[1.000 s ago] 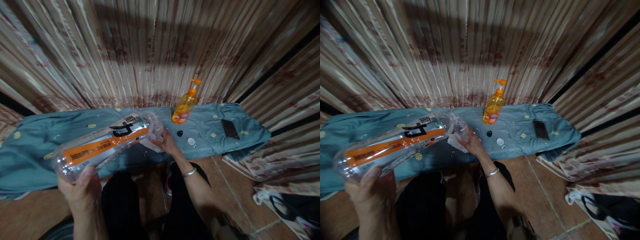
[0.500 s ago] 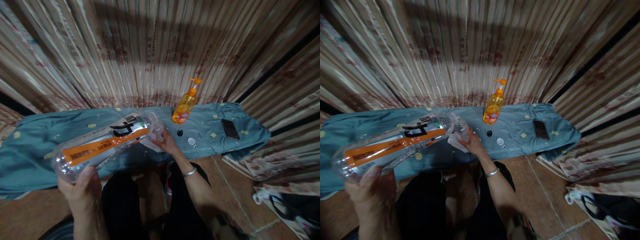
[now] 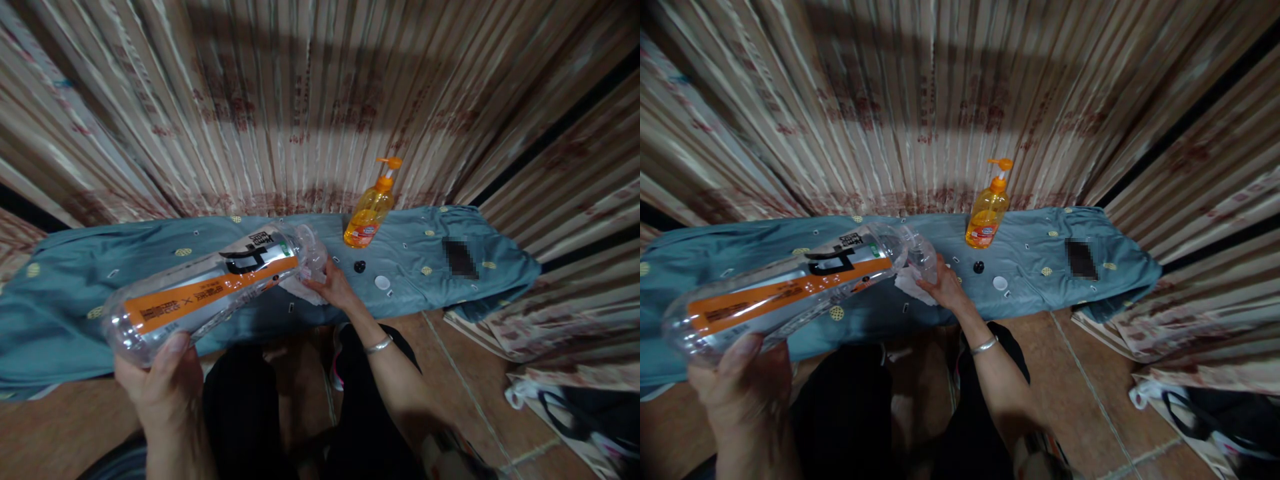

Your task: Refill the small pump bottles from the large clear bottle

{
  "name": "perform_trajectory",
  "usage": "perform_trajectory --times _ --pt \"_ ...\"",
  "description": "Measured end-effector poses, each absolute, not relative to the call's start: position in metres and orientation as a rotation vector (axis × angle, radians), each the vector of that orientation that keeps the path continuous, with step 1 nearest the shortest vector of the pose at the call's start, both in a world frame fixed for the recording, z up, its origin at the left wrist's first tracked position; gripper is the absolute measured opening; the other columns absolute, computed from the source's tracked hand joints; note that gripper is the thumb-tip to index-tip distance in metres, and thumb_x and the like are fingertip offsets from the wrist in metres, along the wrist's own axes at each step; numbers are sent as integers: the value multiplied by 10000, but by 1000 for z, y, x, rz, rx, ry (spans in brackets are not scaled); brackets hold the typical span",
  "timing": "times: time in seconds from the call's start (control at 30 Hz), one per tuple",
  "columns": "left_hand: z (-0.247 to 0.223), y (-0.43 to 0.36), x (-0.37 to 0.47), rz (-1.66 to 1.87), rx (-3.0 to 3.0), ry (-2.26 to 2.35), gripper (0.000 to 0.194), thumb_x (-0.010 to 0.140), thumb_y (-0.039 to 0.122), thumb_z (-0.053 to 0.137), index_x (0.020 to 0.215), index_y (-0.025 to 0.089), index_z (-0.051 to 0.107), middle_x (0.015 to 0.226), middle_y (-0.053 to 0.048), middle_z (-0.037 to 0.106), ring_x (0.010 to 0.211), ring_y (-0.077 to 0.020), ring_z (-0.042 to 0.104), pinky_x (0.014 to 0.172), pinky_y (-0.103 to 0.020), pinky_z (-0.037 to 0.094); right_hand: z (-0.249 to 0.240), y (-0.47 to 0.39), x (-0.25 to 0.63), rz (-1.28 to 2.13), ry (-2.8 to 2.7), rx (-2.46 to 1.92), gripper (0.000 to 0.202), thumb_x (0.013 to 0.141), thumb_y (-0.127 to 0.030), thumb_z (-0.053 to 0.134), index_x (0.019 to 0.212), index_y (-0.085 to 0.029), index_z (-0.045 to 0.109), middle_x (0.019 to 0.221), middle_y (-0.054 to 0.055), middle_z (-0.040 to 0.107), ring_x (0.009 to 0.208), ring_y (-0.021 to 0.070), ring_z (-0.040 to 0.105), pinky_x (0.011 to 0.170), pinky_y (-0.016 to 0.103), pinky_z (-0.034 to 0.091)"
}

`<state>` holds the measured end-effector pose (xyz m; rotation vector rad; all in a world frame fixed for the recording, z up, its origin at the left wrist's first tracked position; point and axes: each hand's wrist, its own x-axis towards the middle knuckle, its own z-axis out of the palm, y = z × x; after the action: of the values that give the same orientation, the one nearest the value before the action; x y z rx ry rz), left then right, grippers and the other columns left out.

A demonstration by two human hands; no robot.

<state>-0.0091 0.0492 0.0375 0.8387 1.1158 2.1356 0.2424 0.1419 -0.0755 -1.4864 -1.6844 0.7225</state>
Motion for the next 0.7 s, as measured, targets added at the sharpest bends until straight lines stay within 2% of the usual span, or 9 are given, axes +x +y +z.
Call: perform_trajectory --times 0.1,0.23,0.5,0.7 --pt "38 48 -8 2131 851 1122 496 488 302 963 942 270 765 1090 -43 826 1321 -426 685 1295 -678 319 -72 142 242 784 -1700 -1494 768 854 -401 842 1519 -188 524 1334 132 767 1228 342 736 1057 495 591" --pt "36 48 -9 2117 877 1119 482 515 321 955 951 270 757 1114 -49 815 1331 -424 676 1282 -681 337 -67 141 242 792 -1695 -1540 796 845 -381 862 1516 -131 515 1290 165 779 1171 344 756 1043 487 593" --pt "34 50 -11 2122 892 1130 507 499 345 953 958 271 751 1126 -66 804 1292 -433 692 1249 -703 371 -69 141 241 772 -1687 -1523 780 837 -374 862 1510 -175 522 1290 138 782 1181 349 757 1028 495 604" --pt "36 52 -10 2129 828 1145 443 445 253 901 858 280 743 1025 -62 812 1237 -458 716 1249 -753 328 -72 142 241 791 -1686 -1498 772 850 -372 852 1516 -190 508 1348 148 762 1259 346 727 1080 498 579"
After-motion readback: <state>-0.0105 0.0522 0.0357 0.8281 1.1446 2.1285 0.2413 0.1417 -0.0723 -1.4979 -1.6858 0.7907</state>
